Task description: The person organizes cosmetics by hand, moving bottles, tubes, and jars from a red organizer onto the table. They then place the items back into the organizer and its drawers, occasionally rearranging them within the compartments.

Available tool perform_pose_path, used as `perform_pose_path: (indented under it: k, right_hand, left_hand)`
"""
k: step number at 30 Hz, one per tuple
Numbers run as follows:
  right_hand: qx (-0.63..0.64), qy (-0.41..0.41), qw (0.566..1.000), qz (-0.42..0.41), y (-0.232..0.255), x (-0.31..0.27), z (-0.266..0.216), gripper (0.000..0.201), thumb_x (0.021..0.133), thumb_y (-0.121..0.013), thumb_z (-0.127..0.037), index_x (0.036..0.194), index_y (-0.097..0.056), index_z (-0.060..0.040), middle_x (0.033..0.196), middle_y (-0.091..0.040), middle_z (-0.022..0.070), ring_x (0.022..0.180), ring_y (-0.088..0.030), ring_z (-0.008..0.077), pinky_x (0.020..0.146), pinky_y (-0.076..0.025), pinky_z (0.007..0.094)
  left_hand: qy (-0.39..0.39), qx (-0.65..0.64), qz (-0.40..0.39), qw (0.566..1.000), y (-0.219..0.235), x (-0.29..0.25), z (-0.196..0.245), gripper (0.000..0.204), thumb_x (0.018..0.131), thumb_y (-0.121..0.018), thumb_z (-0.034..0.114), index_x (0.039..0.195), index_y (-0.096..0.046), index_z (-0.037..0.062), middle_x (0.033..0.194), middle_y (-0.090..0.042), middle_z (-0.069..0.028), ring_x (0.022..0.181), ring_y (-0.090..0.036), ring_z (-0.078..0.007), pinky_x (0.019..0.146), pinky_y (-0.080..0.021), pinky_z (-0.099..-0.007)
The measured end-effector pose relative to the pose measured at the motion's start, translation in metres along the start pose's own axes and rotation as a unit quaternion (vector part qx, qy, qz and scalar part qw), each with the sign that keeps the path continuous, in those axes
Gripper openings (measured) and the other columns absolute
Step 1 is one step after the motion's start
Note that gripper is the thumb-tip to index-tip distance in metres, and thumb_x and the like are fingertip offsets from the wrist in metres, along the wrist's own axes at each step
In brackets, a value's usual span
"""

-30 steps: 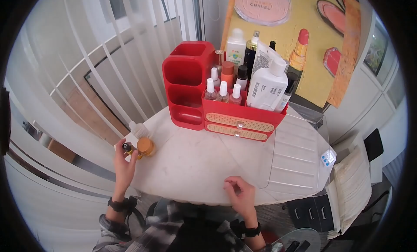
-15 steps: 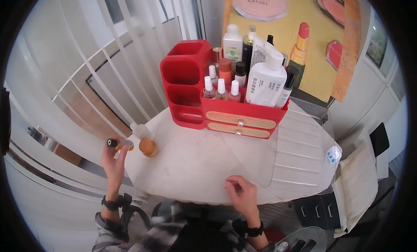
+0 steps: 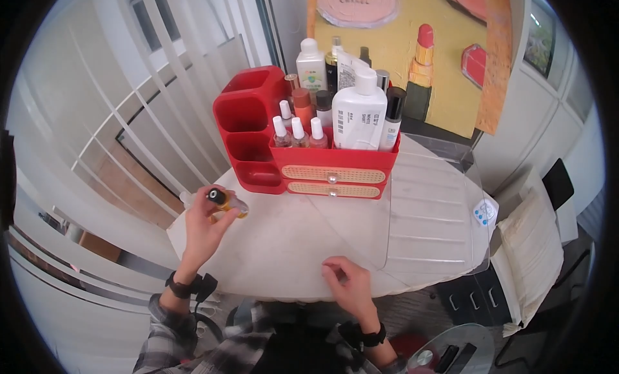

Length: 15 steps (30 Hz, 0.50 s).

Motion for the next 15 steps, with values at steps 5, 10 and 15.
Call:
perform_pose_path:
  k: [5,10,15]
  right_hand:
    - [0.003,0.003,1.000,-0.006,0.000,0.001,-0.001,0.011,0.094,-0.070,-0.008,0.102,-0.071,-0.0004,0.082,-0.073,0.0075,0.075,-0.069,0.0127,0.070,-0.054,0.0265]
    - [0.003,-0.007,1.000,-0.006,0.000,0.001,-0.004,0.011,0.095,-0.068,-0.008,0.101,-0.070,0.0006,0.081,-0.073,0.0071,0.076,-0.069,0.0115,0.071,-0.054,0.0257]
    - [0.001,-0.004,1.000,0.001,-0.001,0.002,0.001,0.010,0.094,-0.070,-0.008,0.101,-0.071,-0.0015,0.083,-0.074,0.0072,0.074,-0.070,0.0130,0.068,-0.054,0.0264]
  left_hand:
    - [-0.004,0.028,-0.022,0.999,-0.008,0.008,-0.011,0.042,0.091,-0.077,0.008,0.122,-0.051,-0.0015,0.115,-0.074,-0.0127,0.104,-0.074,-0.0230,0.091,-0.056,-0.0332]
    - [0.036,0.034,-0.036,0.998,-0.011,0.010,-0.006,0.040,0.090,-0.079,0.009,0.117,-0.052,-0.0019,0.114,-0.075,-0.0151,0.103,-0.074,-0.0238,0.094,-0.055,-0.0343]
    - [0.042,0.019,-0.049,0.998,-0.014,0.004,-0.023,0.039,0.090,-0.079,0.010,0.117,-0.053,-0.0011,0.114,-0.074,-0.0132,0.103,-0.073,-0.0218,0.095,-0.056,-0.0340]
Point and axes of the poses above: each hand's wrist, its own x-axis towards the middle knuckle, its own y-axis out of the back of the hand, z = x × y, the point moved 1 cm from there along x, towards the middle knuckle
